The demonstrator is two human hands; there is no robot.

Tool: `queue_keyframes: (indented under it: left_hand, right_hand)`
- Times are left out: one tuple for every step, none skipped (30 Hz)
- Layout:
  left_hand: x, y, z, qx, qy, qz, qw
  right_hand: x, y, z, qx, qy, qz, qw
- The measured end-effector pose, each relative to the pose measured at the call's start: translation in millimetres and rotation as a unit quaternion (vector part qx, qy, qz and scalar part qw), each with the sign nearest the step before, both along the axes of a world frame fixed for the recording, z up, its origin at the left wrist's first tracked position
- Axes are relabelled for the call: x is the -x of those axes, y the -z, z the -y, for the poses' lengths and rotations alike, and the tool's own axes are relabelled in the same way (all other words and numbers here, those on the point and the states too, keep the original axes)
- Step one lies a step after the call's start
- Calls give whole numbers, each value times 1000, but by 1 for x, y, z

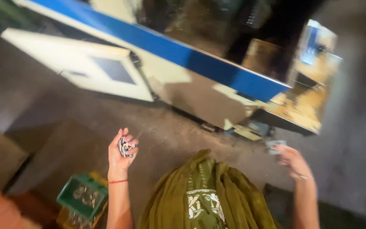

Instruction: The person sits on the floor and sorts small metal parts from a green bin into a yellow bin. They handle the parts by hand, picking them up and placing them into the other container.

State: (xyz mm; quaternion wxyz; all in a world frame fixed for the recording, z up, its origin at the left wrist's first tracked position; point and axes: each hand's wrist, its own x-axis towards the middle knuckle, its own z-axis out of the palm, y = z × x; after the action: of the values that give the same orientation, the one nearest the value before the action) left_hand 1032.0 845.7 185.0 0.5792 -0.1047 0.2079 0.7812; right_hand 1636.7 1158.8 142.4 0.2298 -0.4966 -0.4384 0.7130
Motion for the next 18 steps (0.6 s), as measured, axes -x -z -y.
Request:
queue_keyframes:
  left_hand:
    - [13, -7, 17, -14, -12, 7, 1000]
    - [25, -13, 33, -13, -30, 8, 999]
    - [35, -12, 47, -12, -49, 8, 999]
    - [48, -14, 61, -12, -68, 9, 998]
    - [57, -12, 74, -9, -88, 5, 996]
    - [67, -8, 87, -5, -111, 1, 994]
    - [80, -2, 95, -1, -137, -5, 991]
    - [96, 2, 107, 4, -145, 4, 989]
    - [112, 7, 118, 8, -153, 12, 988]
    - [131, 11, 132, 12, -162, 19, 987]
    - [151, 17, 143, 20, -175, 18, 984]
    - [173, 20, 154, 28, -186, 17, 982]
    - [196, 24, 162, 34, -193, 17, 980]
    - [222, 25, 171, 37, -208, 5, 977]
    - [244, 25, 179, 40, -221, -4, 974]
    - [261, 23, 190, 44, -233, -7, 971]
    - [274, 22, 195, 66, -244, 1, 968]
    - [295, 19, 200, 85, -256, -4, 963]
  right_hand:
    - [57, 9, -5, 7, -69, 17, 997]
    - [107, 10, -5, 4, -125, 57, 990]
    - [155, 14, -7, -3, -181, 96, 979]
    - [203, 10, -8, -2, -230, 74, 970]
    - [249, 4, -7, 2, -279, 53, 959]
    - [293, -1, -4, 8, -330, 31, 943]
    - [338, -6, -3, 31, -353, -24, 935]
    - [382, -12, 0, 56, -375, -79, 922]
    - [427, -16, 2, 84, -396, -134, 905]
    - [473, -20, 5, 105, -401, -138, 900]
    - [519, -20, 8, 127, -404, -140, 895]
    - [566, -20, 13, 149, -406, -141, 891]
    - [613, -19, 19, 103, -440, -107, 886]
    - [661, -20, 26, 54, -472, -74, 877]
    - [705, -22, 34, 5, -500, -41, 865]
    - [746, -27, 49, -13, -536, -38, 843]
    - [791, -29, 63, -32, -571, -36, 820]
    - [845, -34, 80, -58, -603, -47, 794]
